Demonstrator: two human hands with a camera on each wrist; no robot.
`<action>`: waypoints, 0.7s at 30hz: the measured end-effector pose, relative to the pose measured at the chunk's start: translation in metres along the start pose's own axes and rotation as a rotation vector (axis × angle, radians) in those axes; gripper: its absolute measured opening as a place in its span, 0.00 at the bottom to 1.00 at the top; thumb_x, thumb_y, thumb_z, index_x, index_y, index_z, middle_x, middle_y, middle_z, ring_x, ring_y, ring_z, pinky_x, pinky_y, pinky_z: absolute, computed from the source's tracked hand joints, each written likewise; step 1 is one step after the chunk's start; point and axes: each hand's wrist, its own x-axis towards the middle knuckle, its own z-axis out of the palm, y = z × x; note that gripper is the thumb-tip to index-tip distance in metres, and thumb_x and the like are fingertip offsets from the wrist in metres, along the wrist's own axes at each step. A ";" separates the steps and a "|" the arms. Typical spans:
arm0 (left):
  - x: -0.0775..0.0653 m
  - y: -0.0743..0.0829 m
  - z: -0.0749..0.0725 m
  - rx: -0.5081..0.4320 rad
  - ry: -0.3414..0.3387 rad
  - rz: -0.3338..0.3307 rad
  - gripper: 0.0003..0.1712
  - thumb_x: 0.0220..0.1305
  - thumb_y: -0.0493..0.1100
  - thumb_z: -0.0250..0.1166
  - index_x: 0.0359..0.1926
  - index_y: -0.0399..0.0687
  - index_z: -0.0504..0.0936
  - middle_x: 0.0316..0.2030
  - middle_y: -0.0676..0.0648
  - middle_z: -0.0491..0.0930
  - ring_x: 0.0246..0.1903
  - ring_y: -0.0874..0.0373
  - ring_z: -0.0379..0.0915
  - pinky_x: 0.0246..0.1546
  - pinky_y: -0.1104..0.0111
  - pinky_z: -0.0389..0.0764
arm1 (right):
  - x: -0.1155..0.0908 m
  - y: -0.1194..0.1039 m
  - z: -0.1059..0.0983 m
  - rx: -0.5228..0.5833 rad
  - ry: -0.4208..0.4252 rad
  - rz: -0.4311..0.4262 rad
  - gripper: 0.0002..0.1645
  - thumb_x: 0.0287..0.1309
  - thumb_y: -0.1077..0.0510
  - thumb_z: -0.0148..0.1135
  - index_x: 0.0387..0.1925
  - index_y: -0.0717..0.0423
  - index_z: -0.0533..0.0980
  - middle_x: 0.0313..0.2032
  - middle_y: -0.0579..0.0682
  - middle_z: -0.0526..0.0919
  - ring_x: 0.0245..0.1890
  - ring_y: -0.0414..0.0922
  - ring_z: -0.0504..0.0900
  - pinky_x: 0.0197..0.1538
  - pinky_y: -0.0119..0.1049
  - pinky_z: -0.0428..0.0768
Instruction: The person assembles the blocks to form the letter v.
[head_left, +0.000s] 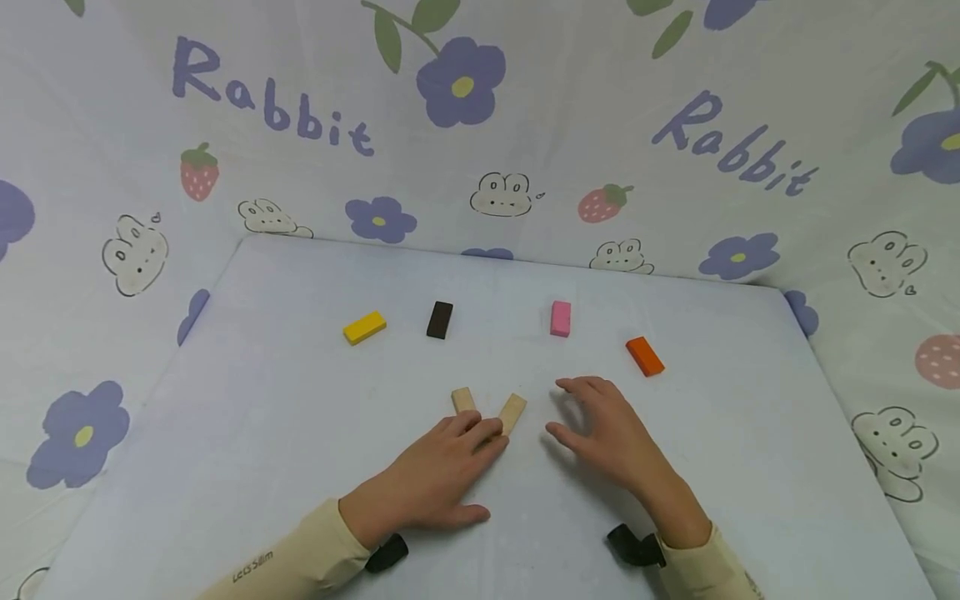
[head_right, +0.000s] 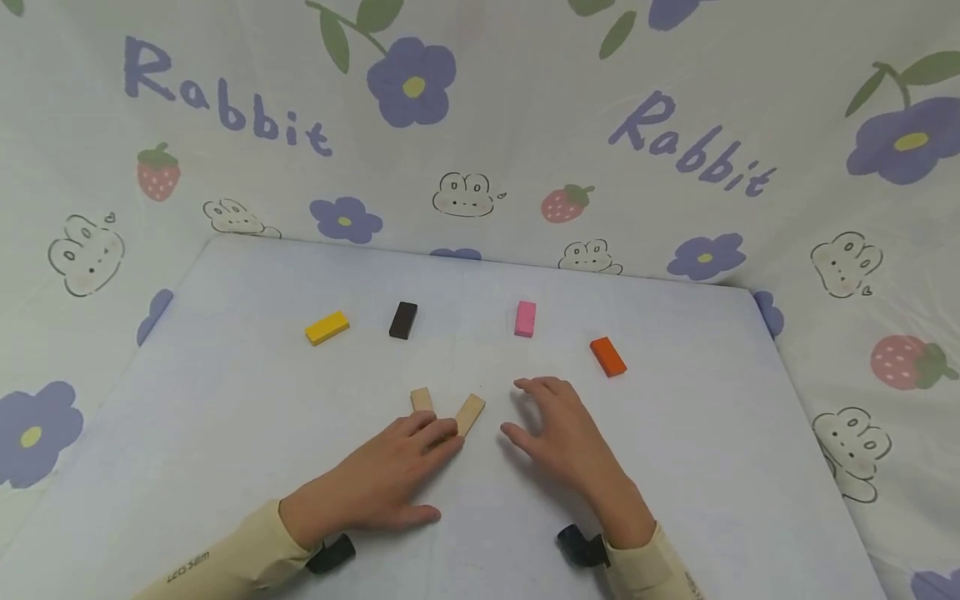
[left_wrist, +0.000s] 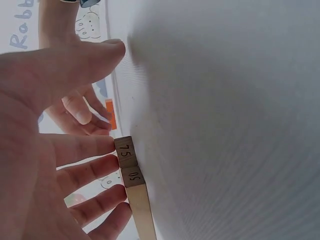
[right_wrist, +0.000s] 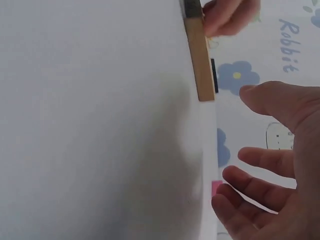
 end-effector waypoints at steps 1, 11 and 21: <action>0.000 0.000 0.000 0.003 -0.001 0.000 0.49 0.64 0.67 0.76 0.75 0.44 0.74 0.71 0.45 0.70 0.67 0.48 0.64 0.69 0.55 0.72 | 0.001 0.002 -0.003 0.001 0.007 0.000 0.37 0.63 0.50 0.80 0.69 0.58 0.79 0.65 0.57 0.80 0.67 0.58 0.75 0.68 0.62 0.75; -0.001 0.002 -0.003 0.005 -0.011 -0.005 0.49 0.65 0.67 0.75 0.76 0.44 0.74 0.72 0.45 0.70 0.67 0.48 0.65 0.70 0.55 0.71 | 0.005 0.029 -0.034 0.038 0.056 0.014 0.33 0.66 0.54 0.77 0.69 0.57 0.79 0.66 0.56 0.80 0.68 0.58 0.75 0.67 0.66 0.74; -0.002 0.003 -0.005 0.007 -0.030 -0.016 0.50 0.65 0.66 0.75 0.77 0.43 0.73 0.73 0.45 0.70 0.69 0.47 0.64 0.71 0.56 0.71 | 0.008 0.059 -0.059 0.055 0.132 -0.054 0.34 0.63 0.62 0.78 0.69 0.54 0.79 0.65 0.54 0.79 0.61 0.58 0.77 0.61 0.63 0.75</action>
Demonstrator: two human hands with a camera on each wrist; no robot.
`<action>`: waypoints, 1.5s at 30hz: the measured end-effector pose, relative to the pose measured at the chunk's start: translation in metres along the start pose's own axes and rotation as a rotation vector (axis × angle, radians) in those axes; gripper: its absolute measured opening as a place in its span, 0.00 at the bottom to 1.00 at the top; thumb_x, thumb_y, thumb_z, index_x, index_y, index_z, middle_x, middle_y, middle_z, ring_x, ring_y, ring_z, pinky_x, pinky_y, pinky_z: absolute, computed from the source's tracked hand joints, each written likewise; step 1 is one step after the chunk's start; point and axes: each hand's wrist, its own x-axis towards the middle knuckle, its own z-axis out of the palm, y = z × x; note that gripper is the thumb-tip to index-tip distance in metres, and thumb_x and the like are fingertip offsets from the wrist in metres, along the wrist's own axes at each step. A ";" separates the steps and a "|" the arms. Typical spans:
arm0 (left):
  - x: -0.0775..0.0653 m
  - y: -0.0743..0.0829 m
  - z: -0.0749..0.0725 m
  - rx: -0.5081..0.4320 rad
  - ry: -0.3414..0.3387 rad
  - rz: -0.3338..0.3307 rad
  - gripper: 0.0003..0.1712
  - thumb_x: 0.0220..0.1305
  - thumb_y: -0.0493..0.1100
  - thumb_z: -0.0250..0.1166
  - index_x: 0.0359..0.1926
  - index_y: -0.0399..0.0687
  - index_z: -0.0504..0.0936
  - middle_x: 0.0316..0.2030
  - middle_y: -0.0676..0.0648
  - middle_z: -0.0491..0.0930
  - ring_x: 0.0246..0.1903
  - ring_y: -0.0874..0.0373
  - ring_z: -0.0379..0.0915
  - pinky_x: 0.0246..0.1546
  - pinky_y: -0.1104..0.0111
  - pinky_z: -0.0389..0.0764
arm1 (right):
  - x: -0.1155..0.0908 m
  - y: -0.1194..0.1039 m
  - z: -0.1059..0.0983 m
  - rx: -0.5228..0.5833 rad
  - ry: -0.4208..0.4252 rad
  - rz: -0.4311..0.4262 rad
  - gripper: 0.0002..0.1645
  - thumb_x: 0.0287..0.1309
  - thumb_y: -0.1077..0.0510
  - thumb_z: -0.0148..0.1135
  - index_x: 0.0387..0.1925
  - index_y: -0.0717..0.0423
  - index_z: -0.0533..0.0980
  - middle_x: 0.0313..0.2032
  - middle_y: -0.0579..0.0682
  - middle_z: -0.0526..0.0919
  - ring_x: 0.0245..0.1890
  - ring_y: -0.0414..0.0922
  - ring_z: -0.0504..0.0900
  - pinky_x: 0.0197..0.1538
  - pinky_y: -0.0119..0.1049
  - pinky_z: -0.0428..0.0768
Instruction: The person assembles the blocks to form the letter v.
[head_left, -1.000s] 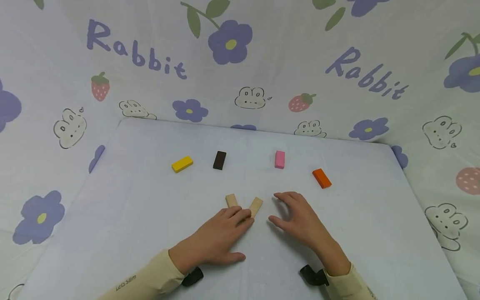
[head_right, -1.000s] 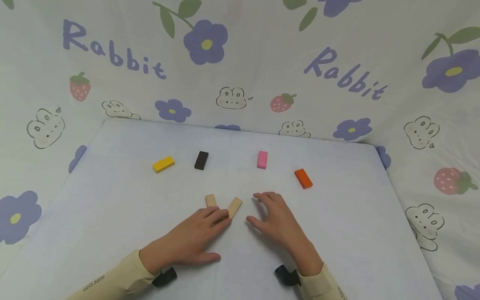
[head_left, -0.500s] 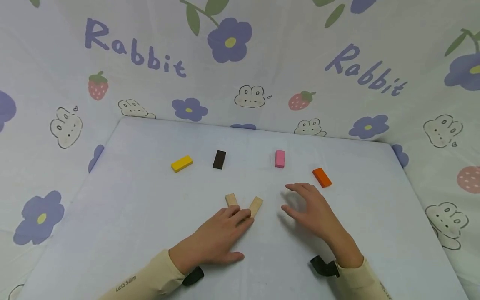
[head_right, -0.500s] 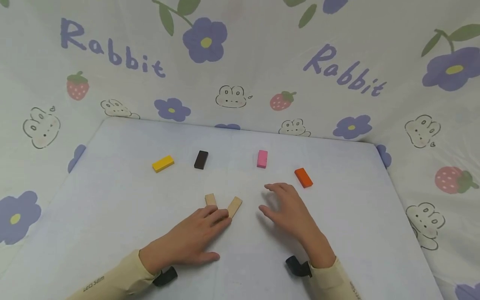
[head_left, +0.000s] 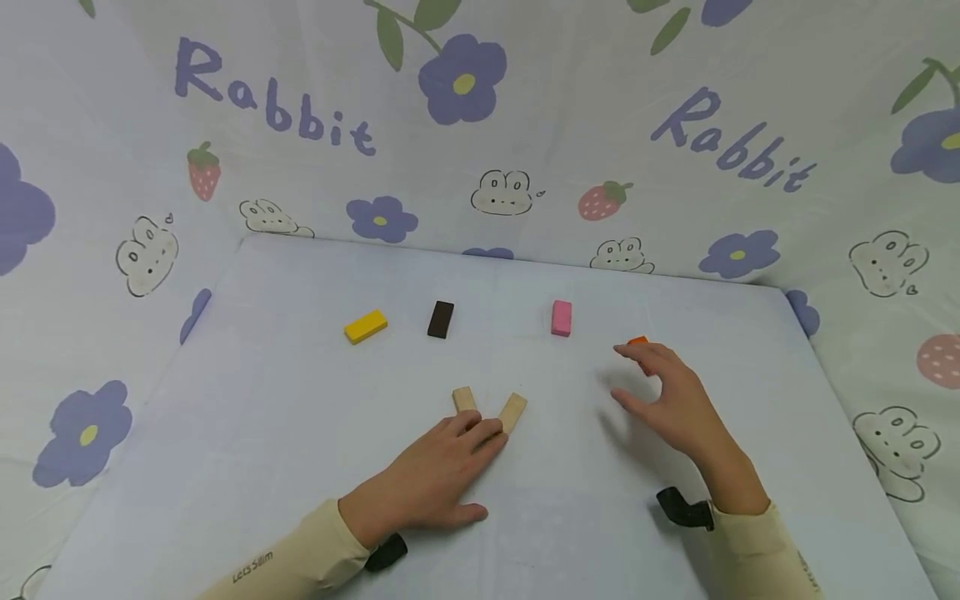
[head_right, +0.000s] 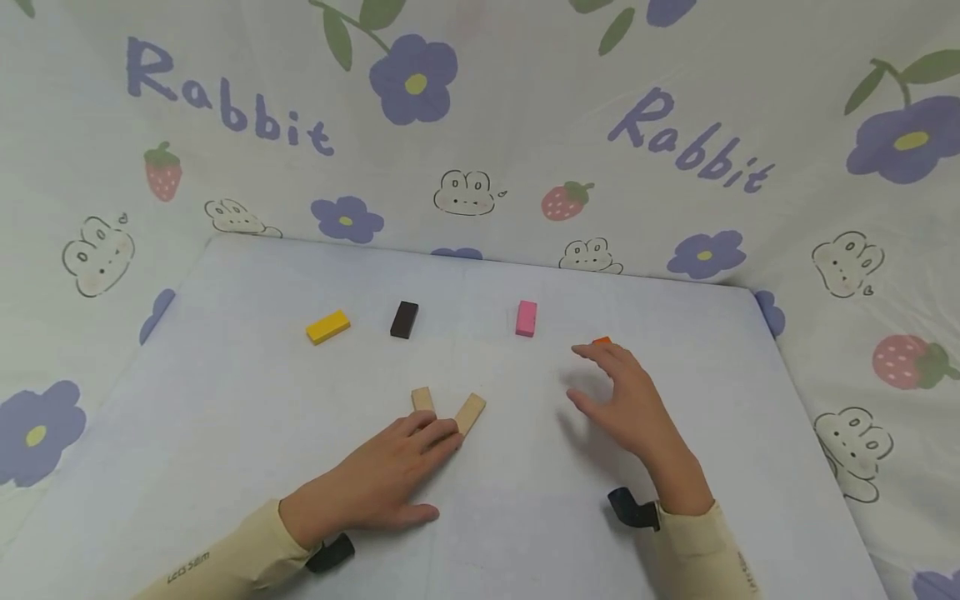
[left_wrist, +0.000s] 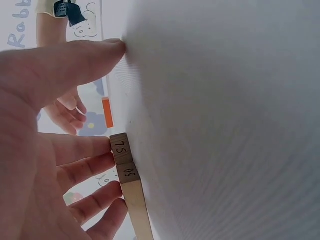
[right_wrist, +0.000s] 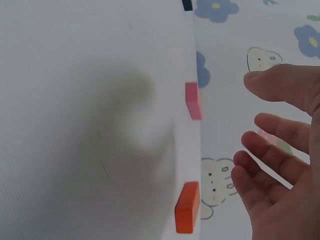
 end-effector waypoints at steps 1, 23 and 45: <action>0.000 0.000 0.000 0.000 -0.001 0.000 0.50 0.65 0.66 0.75 0.77 0.43 0.73 0.73 0.45 0.70 0.69 0.47 0.64 0.70 0.56 0.71 | 0.001 0.002 -0.003 -0.004 -0.001 -0.003 0.34 0.62 0.62 0.79 0.69 0.53 0.79 0.66 0.54 0.79 0.61 0.58 0.77 0.62 0.64 0.76; 0.001 -0.002 0.004 0.018 0.016 0.009 0.50 0.64 0.67 0.74 0.77 0.44 0.73 0.73 0.45 0.70 0.67 0.47 0.64 0.70 0.57 0.71 | 0.014 0.043 -0.036 -0.016 -0.060 0.082 0.35 0.65 0.68 0.71 0.73 0.56 0.75 0.72 0.62 0.71 0.63 0.65 0.77 0.65 0.70 0.75; -0.001 -0.002 0.003 0.002 -0.018 0.002 0.50 0.65 0.67 0.74 0.78 0.45 0.72 0.74 0.46 0.69 0.69 0.48 0.63 0.71 0.58 0.69 | 0.026 0.076 -0.034 0.059 -0.166 0.145 0.36 0.68 0.73 0.59 0.76 0.58 0.72 0.70 0.64 0.73 0.60 0.63 0.77 0.67 0.68 0.73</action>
